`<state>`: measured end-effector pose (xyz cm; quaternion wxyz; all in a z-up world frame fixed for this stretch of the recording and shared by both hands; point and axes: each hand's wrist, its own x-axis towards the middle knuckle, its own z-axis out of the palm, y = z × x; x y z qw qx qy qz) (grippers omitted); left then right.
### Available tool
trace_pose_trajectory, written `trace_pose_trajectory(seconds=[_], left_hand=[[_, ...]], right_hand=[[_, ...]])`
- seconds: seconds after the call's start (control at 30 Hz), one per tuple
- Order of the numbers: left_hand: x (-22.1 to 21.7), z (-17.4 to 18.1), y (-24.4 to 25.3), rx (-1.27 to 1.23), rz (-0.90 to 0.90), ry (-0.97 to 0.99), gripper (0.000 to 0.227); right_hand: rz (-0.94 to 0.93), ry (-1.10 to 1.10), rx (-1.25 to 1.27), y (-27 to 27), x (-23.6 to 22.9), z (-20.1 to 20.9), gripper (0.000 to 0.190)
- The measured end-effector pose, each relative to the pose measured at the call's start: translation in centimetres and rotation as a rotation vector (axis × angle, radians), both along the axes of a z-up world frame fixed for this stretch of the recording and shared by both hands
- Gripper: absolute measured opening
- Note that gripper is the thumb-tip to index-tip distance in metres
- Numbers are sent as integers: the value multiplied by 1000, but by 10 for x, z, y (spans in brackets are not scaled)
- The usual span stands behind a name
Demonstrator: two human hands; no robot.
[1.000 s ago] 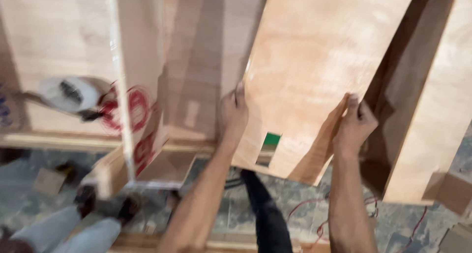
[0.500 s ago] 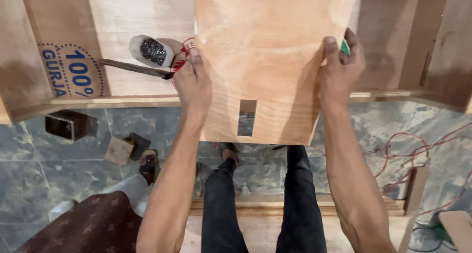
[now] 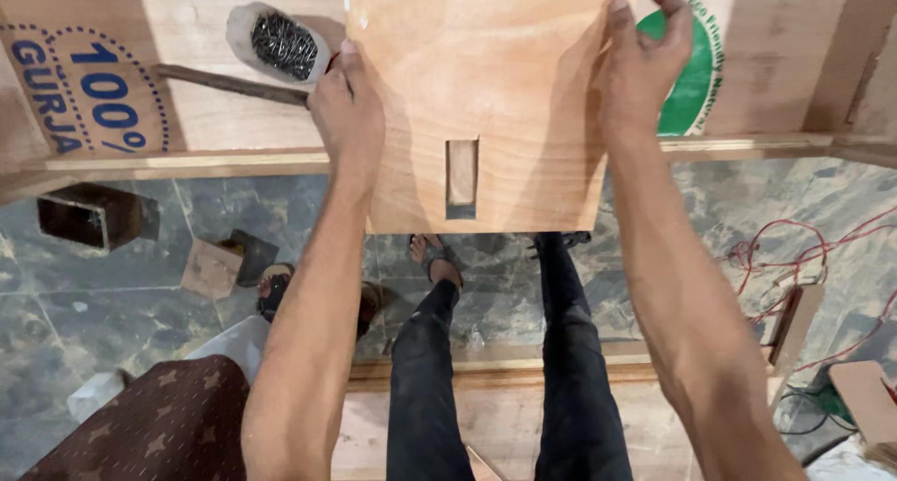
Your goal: The person positions wooden components together on the floor and hammers nails into the joints to secure them. They handle a hammer and individual nails, reaching into a container to retrieve more nails as they work around the edges of the structure.
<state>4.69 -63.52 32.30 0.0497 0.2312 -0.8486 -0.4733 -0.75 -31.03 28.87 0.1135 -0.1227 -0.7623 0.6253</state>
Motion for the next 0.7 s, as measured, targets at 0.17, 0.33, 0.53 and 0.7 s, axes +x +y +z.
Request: trace_pose_trajectory(seconds=[0.17,0.33,0.53,0.7], left_hand=[[-10,-13,-3,-17,10,26,58],[-12,-21,-6,-32,24,-41,63],[-10,-37,-4,1,29,87,60],[-12,-55,-3,-83,14,96,60]], right_hand=[[-28,-52,70,-4,-5,7,37],[45,38,19,-8,-16,15,41],[3,-23,-168,-11,-21,-8,50],[13,34,-129,-8,-15,-27,48]])
